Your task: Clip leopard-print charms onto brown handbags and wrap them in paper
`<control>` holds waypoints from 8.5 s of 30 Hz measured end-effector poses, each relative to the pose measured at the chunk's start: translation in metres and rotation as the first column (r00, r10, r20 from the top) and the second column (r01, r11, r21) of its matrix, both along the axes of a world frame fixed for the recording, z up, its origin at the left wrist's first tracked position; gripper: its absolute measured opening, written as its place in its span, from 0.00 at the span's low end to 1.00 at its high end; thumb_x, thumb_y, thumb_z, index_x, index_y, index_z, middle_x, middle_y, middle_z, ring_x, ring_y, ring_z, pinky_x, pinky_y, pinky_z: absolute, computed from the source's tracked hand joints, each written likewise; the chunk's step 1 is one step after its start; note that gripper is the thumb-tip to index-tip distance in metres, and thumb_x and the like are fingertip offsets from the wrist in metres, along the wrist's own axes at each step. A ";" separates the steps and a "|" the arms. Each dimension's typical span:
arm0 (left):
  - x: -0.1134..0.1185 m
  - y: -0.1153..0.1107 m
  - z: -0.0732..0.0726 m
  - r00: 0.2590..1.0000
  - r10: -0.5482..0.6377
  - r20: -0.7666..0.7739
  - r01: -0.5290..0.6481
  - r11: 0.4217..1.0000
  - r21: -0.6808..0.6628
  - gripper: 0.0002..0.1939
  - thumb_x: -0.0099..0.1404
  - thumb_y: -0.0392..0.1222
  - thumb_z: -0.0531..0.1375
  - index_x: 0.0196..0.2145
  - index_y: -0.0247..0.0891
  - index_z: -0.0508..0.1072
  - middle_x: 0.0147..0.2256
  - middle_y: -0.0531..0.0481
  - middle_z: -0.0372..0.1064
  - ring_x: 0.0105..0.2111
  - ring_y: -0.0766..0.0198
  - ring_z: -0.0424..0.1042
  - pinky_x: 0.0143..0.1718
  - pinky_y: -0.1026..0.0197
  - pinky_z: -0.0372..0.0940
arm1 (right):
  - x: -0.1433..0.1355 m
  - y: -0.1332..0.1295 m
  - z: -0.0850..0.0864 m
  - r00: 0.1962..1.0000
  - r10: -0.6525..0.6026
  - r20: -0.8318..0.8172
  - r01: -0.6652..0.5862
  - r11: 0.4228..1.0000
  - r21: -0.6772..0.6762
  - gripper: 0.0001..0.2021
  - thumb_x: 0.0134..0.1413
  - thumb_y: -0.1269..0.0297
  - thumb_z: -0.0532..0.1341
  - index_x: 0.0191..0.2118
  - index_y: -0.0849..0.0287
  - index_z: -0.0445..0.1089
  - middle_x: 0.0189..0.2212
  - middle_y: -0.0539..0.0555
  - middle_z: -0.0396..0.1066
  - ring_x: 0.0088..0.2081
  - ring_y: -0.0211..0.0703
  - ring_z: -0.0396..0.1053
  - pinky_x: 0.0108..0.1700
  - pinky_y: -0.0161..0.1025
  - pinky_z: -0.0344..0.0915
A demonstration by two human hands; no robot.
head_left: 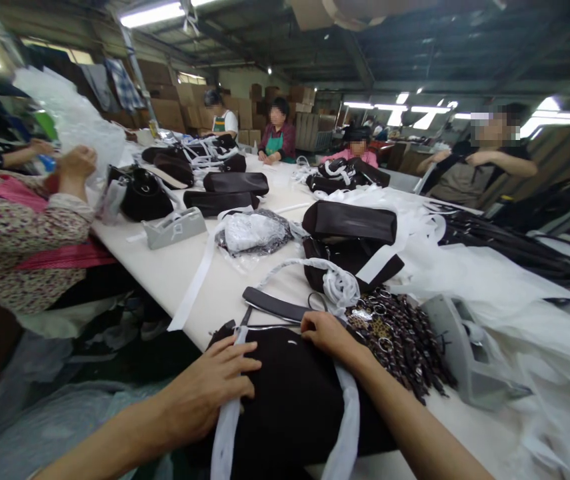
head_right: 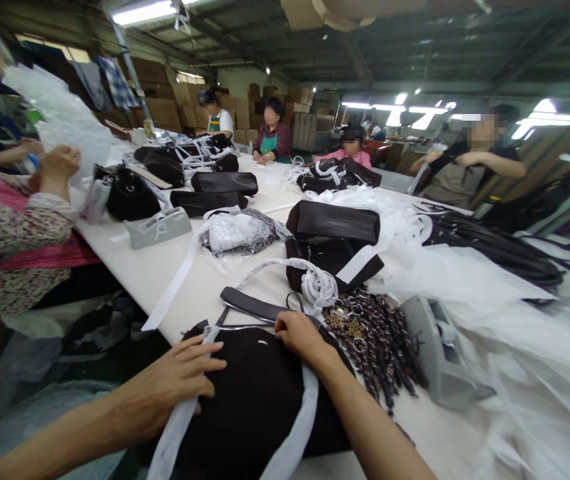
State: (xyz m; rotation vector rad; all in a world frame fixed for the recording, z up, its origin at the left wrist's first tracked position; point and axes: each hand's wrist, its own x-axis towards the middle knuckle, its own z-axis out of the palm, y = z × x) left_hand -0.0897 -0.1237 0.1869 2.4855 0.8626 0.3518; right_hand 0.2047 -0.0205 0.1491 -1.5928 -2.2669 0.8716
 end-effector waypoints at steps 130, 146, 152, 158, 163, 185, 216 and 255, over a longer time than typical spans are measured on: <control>0.168 0.062 -0.079 0.623 0.714 0.319 -0.241 0.563 -0.790 0.07 0.59 0.28 0.54 0.35 0.37 0.65 0.24 0.57 0.62 0.20 0.71 0.69 0.20 0.70 0.67 | 0.135 -0.031 0.039 0.701 -0.601 -0.383 0.683 0.721 0.118 0.14 0.50 0.60 0.60 0.42 0.61 0.68 0.31 0.56 0.75 0.32 0.45 0.73 0.36 0.43 0.71; 0.163 0.025 -0.020 0.639 0.506 0.580 -0.152 0.822 -0.549 0.19 0.61 0.41 0.60 0.50 0.39 0.67 0.51 0.44 0.66 0.50 0.55 0.67 0.53 0.53 0.63 | 0.087 -0.071 0.159 0.129 -0.428 -0.894 0.458 0.826 -0.329 0.09 0.46 0.70 0.70 0.36 0.60 0.73 0.31 0.51 0.77 0.33 0.36 0.76 0.34 0.29 0.74; 0.172 -0.003 0.002 0.581 0.405 0.706 0.399 0.614 -0.681 0.17 0.62 0.42 0.63 0.47 0.35 0.72 0.43 0.46 0.72 0.44 0.61 0.70 0.50 0.59 0.61 | 0.066 -0.082 0.156 -0.070 -0.438 -0.896 0.401 0.810 -0.427 0.08 0.47 0.76 0.69 0.33 0.61 0.73 0.31 0.51 0.78 0.34 0.36 0.77 0.37 0.29 0.76; 0.164 -0.024 -0.002 0.543 0.536 0.647 0.499 0.414 -0.762 0.16 0.62 0.44 0.64 0.45 0.35 0.69 0.37 0.45 0.74 0.36 0.63 0.73 0.42 0.60 0.64 | 0.078 -0.100 0.126 -0.085 -0.476 -0.875 0.394 0.791 -0.469 0.10 0.44 0.75 0.71 0.32 0.60 0.72 0.31 0.50 0.78 0.34 0.37 0.77 0.36 0.29 0.76; 0.166 -0.027 -0.008 0.567 0.543 0.620 0.401 0.475 -0.783 0.15 0.56 0.42 0.69 0.36 0.34 0.69 0.32 0.47 0.74 0.32 0.65 0.73 0.38 0.63 0.63 | 0.077 -0.120 0.119 -0.126 -0.531 -0.838 0.361 0.763 -0.537 0.09 0.44 0.75 0.71 0.32 0.59 0.72 0.31 0.50 0.77 0.35 0.35 0.77 0.37 0.27 0.76; 0.144 -0.055 0.027 0.664 0.437 0.606 0.259 0.626 -0.735 0.10 0.67 0.43 0.56 0.33 0.34 0.70 0.29 0.49 0.70 0.30 0.66 0.68 0.36 0.63 0.61 | 0.088 -0.166 0.097 0.510 -0.470 -0.721 0.491 0.847 -0.204 0.17 0.45 0.57 0.71 0.41 0.58 0.73 0.35 0.52 0.75 0.36 0.39 0.73 0.40 0.36 0.71; 0.142 -0.064 0.044 0.738 0.472 0.482 0.404 0.263 -0.876 0.16 0.60 0.44 0.56 0.18 0.38 0.58 0.14 0.60 0.48 0.13 0.75 0.47 0.16 0.67 0.43 | 0.045 -0.184 0.101 0.834 0.155 -0.530 0.028 0.946 0.322 0.07 0.57 0.67 0.64 0.40 0.52 0.77 0.39 0.54 0.72 0.43 0.43 0.70 0.47 0.40 0.66; 0.145 -0.083 0.039 0.695 0.539 0.475 -0.466 0.841 -0.273 0.08 0.70 0.41 0.51 0.36 0.39 0.69 0.32 0.51 0.71 0.33 0.62 0.70 0.36 0.63 0.60 | 0.005 -0.199 0.099 0.768 -0.317 -0.556 0.279 0.948 -0.155 0.11 0.58 0.56 0.60 0.30 0.58 0.68 0.20 0.47 0.70 0.18 0.36 0.68 0.21 0.32 0.65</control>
